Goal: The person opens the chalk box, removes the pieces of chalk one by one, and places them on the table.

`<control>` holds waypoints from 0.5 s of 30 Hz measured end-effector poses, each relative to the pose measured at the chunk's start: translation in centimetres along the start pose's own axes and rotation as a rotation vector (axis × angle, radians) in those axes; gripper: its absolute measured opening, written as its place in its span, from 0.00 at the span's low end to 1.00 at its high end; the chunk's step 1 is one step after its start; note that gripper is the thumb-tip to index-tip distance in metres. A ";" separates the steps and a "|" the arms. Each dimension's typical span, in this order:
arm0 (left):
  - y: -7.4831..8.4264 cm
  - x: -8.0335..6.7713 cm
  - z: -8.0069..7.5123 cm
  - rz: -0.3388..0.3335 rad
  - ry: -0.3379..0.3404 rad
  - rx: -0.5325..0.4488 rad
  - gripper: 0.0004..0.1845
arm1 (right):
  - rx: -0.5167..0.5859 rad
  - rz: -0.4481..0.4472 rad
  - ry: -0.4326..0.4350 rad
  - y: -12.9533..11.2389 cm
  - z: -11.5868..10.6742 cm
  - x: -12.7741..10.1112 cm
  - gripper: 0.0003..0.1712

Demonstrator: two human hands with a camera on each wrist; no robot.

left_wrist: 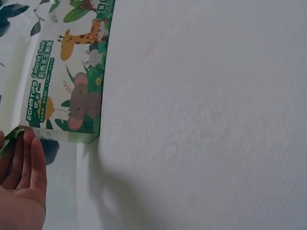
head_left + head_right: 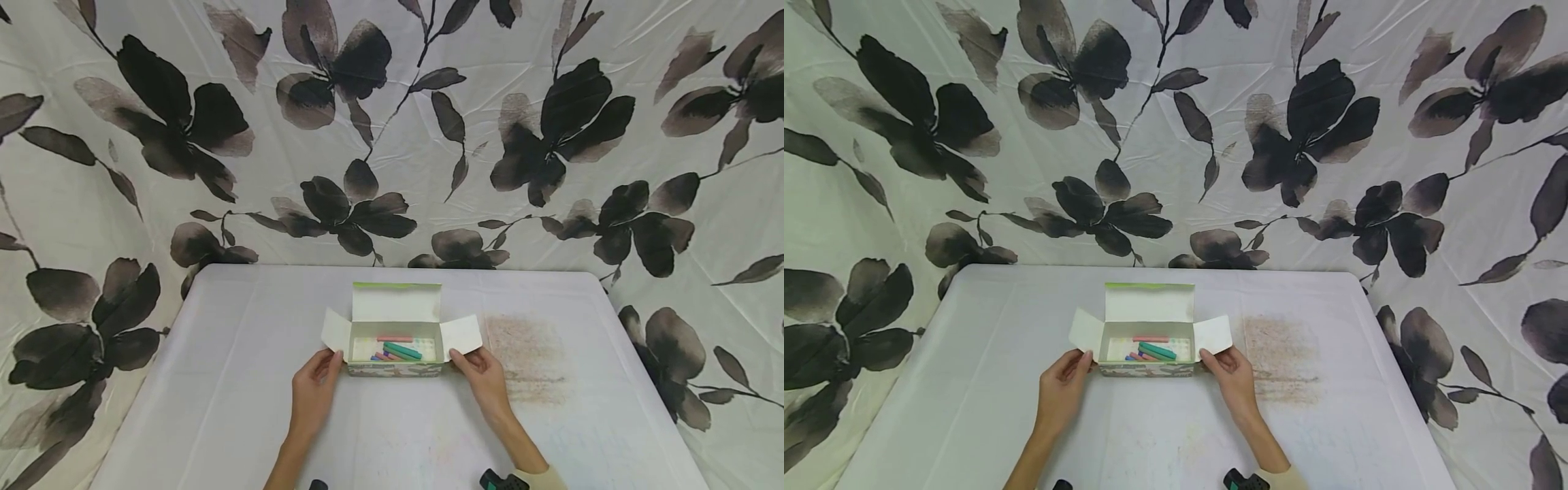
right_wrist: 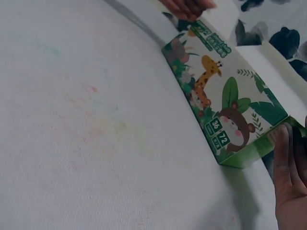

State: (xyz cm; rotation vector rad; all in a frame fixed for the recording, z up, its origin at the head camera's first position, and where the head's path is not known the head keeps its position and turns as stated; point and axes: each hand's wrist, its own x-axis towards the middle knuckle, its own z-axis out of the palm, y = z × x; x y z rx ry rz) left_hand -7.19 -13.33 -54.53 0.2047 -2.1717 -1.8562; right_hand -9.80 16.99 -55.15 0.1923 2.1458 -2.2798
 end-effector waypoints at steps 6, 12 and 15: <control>-0.1 0.0 0.0 -0.070 0.003 -0.052 0.15 | 0.085 0.110 0.044 0.7 0.5 0.3 0.24; -0.4 0.0 0.1 -0.159 0.022 -0.050 0.16 | 0.187 0.185 0.024 1.0 1.0 0.0 0.21; -0.5 0.0 0.2 -0.197 0.028 -0.084 0.17 | 0.225 0.217 0.012 1.1 1.2 -0.1 0.17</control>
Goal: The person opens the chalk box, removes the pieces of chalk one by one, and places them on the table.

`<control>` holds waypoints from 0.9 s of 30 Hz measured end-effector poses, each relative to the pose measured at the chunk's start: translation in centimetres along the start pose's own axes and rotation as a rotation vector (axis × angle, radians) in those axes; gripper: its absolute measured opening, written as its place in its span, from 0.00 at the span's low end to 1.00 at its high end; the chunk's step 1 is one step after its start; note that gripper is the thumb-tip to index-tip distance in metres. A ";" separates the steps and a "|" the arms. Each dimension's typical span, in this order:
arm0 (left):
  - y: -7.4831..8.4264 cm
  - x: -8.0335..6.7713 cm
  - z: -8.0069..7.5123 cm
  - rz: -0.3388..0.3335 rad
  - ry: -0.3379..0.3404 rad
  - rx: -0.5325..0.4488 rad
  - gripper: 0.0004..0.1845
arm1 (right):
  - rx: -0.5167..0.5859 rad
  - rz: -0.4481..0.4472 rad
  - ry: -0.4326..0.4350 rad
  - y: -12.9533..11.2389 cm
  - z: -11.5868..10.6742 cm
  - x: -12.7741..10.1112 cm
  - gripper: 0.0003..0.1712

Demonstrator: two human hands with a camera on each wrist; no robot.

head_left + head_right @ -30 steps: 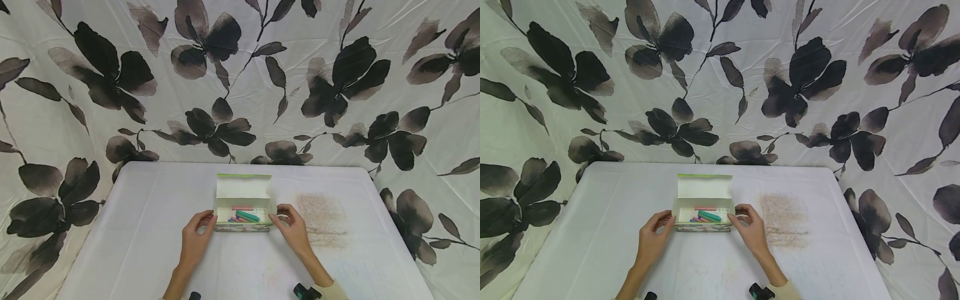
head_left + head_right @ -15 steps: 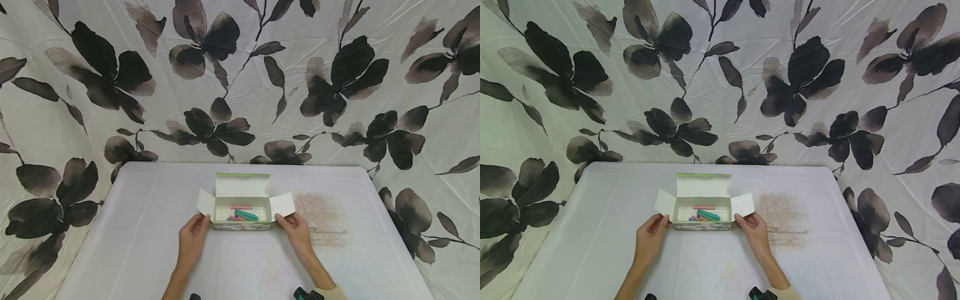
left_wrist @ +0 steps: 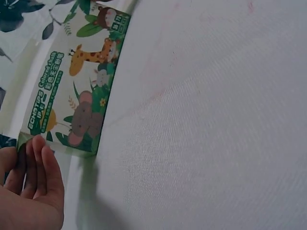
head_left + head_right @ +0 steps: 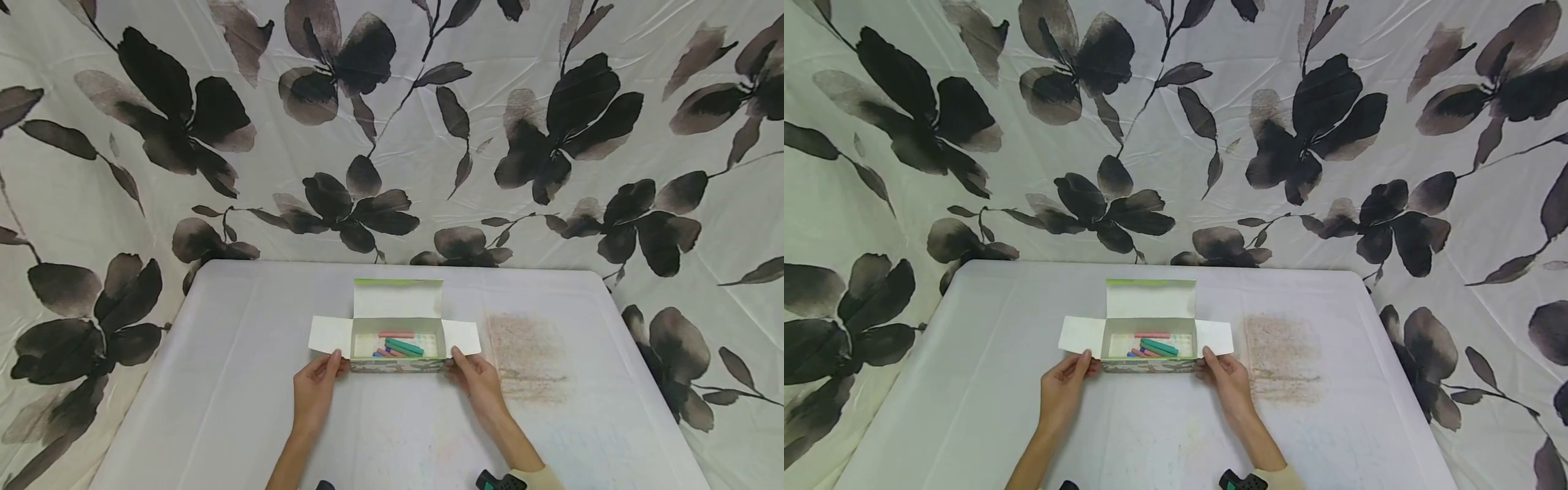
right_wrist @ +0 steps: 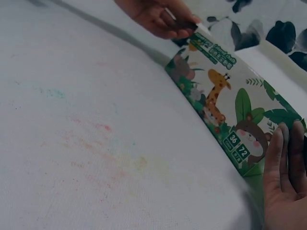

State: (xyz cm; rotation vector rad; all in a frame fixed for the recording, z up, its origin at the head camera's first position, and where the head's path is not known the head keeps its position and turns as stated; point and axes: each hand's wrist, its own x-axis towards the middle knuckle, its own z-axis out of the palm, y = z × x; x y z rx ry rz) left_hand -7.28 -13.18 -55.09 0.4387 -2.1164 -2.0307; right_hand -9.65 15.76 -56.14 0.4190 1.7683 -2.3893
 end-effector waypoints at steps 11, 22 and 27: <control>0.0 -0.4 0.6 -0.248 -0.045 -0.168 0.24 | 0.002 0.134 -0.040 0.5 0.2 -0.2 0.21; 0.2 -0.4 1.1 -0.316 -0.078 -0.212 0.22 | -0.155 0.126 -0.112 0.0 -0.2 -0.2 0.29; 0.2 -0.4 1.0 -0.305 -0.062 -0.203 0.21 | -0.260 0.077 -0.115 -0.1 -0.3 -0.1 0.32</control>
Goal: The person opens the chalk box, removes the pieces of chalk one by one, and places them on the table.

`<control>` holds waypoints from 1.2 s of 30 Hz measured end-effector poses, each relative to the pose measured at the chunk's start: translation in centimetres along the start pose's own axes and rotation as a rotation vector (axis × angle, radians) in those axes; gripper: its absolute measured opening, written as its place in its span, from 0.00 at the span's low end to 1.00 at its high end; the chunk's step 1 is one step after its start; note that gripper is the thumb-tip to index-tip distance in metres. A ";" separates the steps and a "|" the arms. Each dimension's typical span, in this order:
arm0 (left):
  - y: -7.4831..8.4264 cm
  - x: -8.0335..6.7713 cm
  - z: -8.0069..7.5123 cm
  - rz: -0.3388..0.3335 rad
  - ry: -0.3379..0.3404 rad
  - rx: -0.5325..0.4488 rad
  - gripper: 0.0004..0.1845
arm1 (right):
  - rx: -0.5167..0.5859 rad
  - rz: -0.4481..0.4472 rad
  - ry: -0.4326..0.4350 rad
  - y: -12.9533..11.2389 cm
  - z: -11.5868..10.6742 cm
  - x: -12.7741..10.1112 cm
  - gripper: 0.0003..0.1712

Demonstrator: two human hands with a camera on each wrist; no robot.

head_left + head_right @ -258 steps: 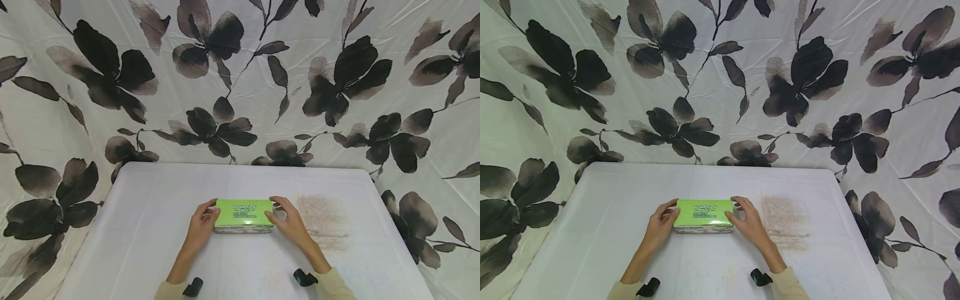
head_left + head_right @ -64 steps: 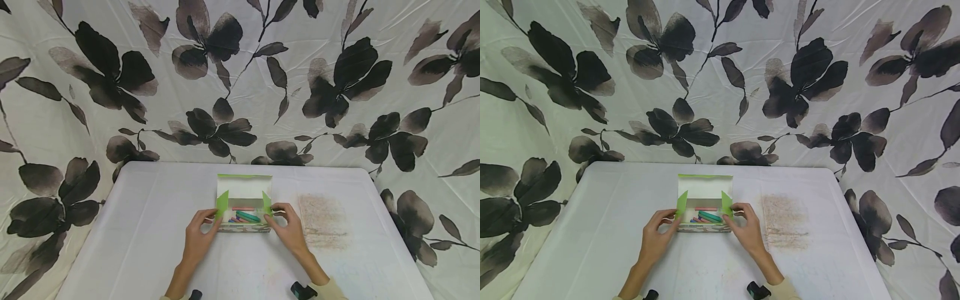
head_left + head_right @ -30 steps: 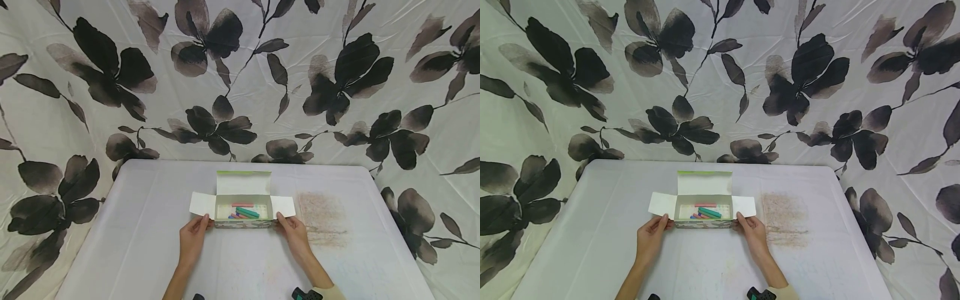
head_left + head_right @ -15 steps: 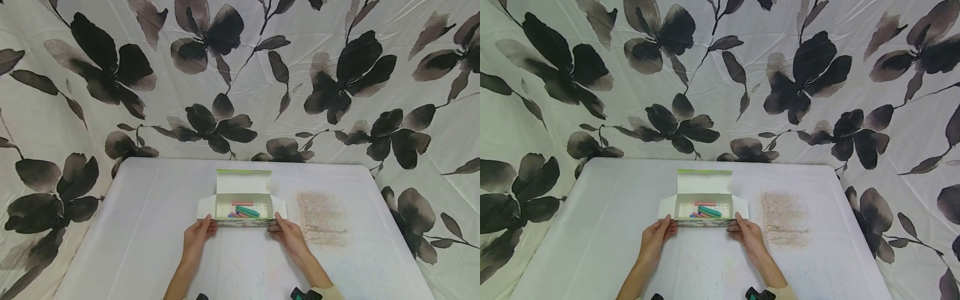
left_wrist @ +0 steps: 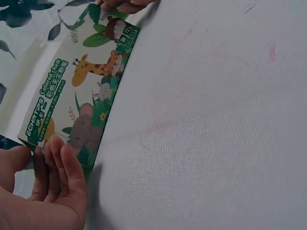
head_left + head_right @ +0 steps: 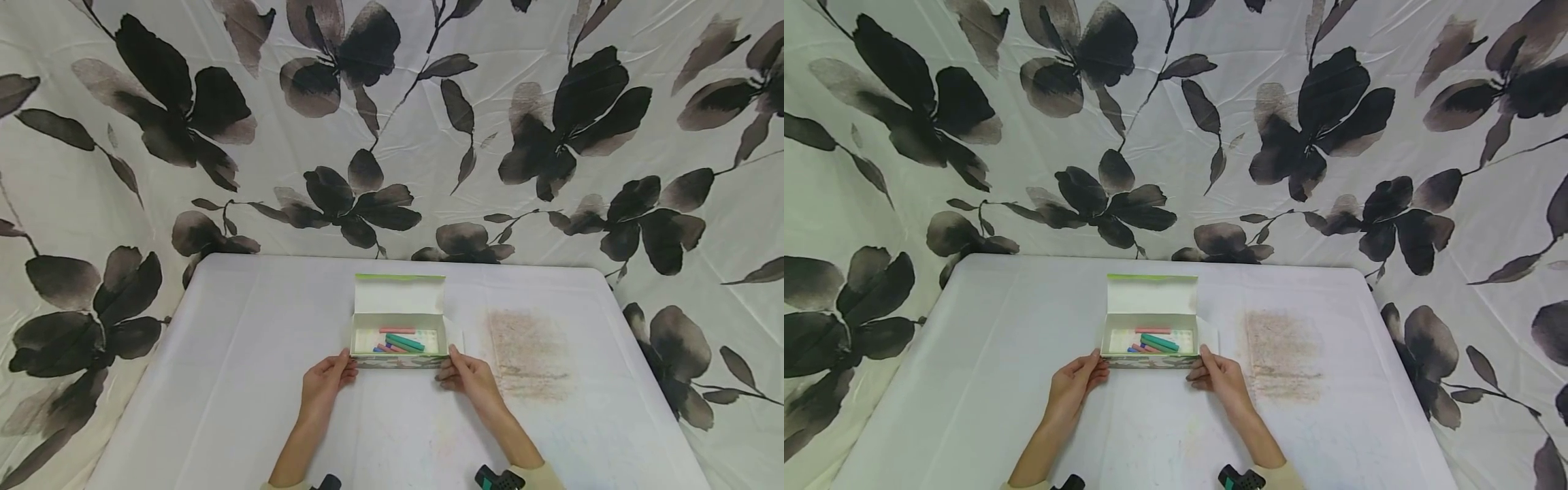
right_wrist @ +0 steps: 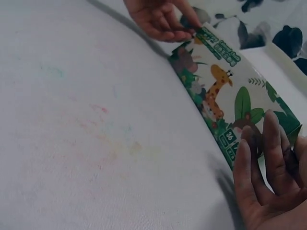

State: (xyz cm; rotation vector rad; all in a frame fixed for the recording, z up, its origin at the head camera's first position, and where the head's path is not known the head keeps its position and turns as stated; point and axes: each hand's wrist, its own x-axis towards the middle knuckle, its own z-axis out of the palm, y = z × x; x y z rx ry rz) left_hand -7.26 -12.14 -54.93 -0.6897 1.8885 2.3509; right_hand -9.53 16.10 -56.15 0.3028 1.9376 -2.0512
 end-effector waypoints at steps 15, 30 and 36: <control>2.1 -0.1 -0.5 0.188 0.159 0.287 0.15 | -0.210 -0.209 0.093 -1.5 -1.2 -1.0 0.26; 5.1 -0.3 0.6 0.285 0.136 0.282 0.14 | -0.340 -0.319 -0.033 -3.8 -0.9 -1.5 0.24; 5.9 0.5 0.6 0.305 0.118 0.333 0.14 | -0.378 -0.425 -0.155 -5.1 -0.6 -1.4 0.17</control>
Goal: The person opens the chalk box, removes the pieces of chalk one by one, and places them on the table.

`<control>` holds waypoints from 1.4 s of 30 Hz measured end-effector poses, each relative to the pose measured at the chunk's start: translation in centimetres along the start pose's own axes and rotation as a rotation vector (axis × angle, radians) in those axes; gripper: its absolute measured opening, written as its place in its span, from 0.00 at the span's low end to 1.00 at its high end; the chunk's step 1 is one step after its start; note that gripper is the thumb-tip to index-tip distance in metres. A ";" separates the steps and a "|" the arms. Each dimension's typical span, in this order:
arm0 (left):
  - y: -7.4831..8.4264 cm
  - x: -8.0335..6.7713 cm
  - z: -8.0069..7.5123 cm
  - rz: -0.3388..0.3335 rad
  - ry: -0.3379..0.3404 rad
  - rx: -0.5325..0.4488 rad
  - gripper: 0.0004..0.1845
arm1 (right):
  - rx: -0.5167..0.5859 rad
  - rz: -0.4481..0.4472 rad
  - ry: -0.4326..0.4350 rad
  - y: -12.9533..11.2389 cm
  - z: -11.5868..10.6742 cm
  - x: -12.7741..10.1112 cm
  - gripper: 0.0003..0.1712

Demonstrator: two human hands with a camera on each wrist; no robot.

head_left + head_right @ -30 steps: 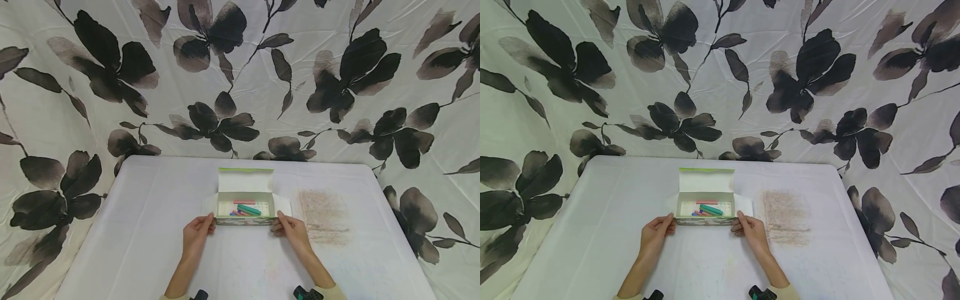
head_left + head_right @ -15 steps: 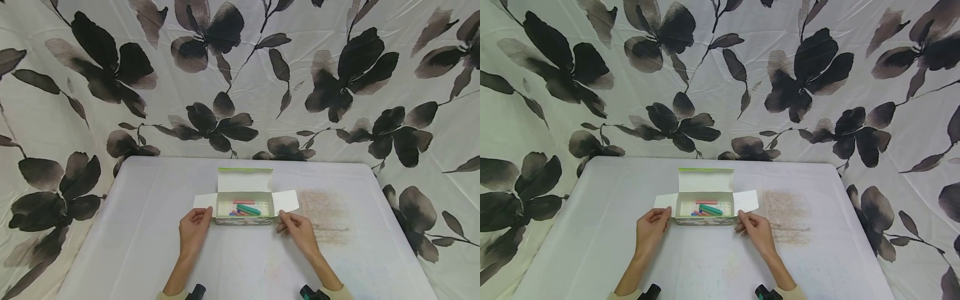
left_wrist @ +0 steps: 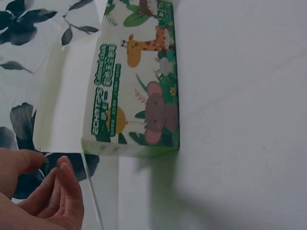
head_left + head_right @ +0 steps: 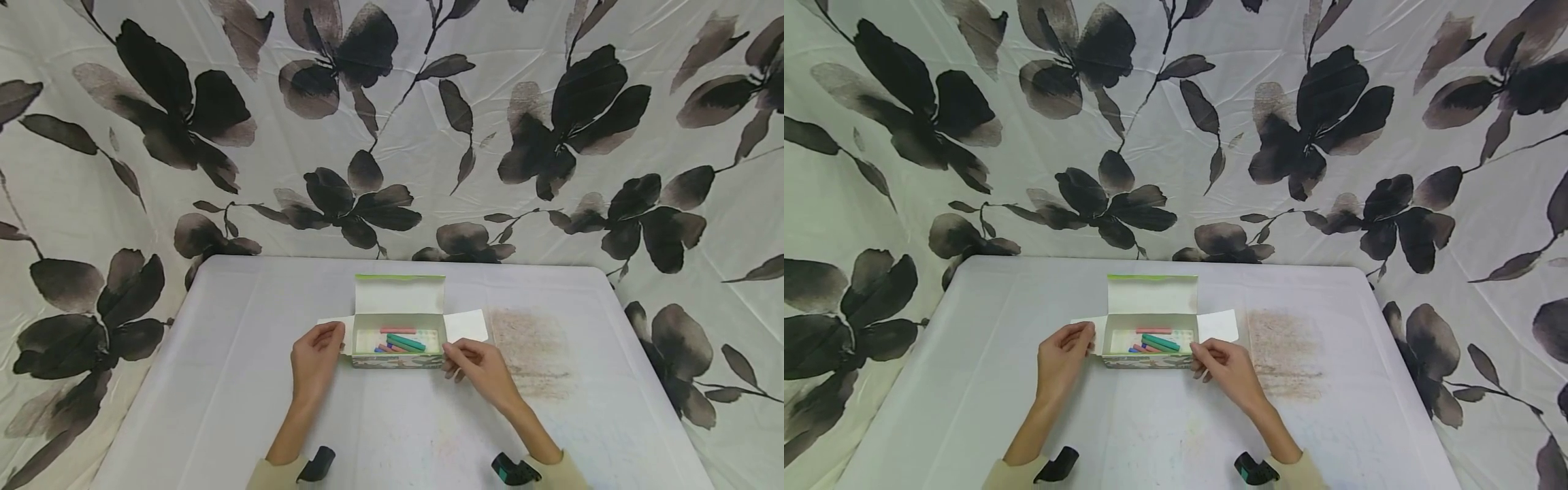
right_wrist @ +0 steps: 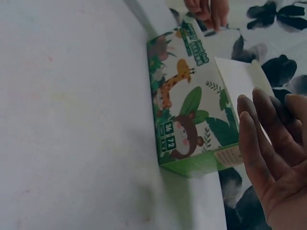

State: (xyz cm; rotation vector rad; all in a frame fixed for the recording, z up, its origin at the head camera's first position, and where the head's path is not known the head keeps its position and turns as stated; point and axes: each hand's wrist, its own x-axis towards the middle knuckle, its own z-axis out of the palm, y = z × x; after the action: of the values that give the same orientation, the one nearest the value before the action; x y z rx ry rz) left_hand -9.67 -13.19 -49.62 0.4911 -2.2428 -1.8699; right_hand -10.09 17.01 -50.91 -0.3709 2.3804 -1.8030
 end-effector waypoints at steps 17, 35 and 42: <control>-0.8 2.3 0.6 -0.032 -0.140 0.199 0.21 | -0.161 -0.170 -0.131 -2.8 0.4 4.5 0.09; -1.8 3.5 0.4 -0.120 -0.265 0.035 0.18 | -0.556 -0.261 -0.419 -2.5 2.5 8.9 0.10; -1.9 3.6 0.4 -0.158 -0.292 0.003 0.18 | -0.790 -0.238 -0.489 -1.9 3.8 9.3 0.09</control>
State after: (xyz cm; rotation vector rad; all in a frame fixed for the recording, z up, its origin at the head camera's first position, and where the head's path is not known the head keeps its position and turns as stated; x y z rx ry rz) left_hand -12.89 -14.47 -51.82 0.4314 -2.4512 -2.1406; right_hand -17.82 10.43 -49.81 -1.0612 2.6100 -0.6082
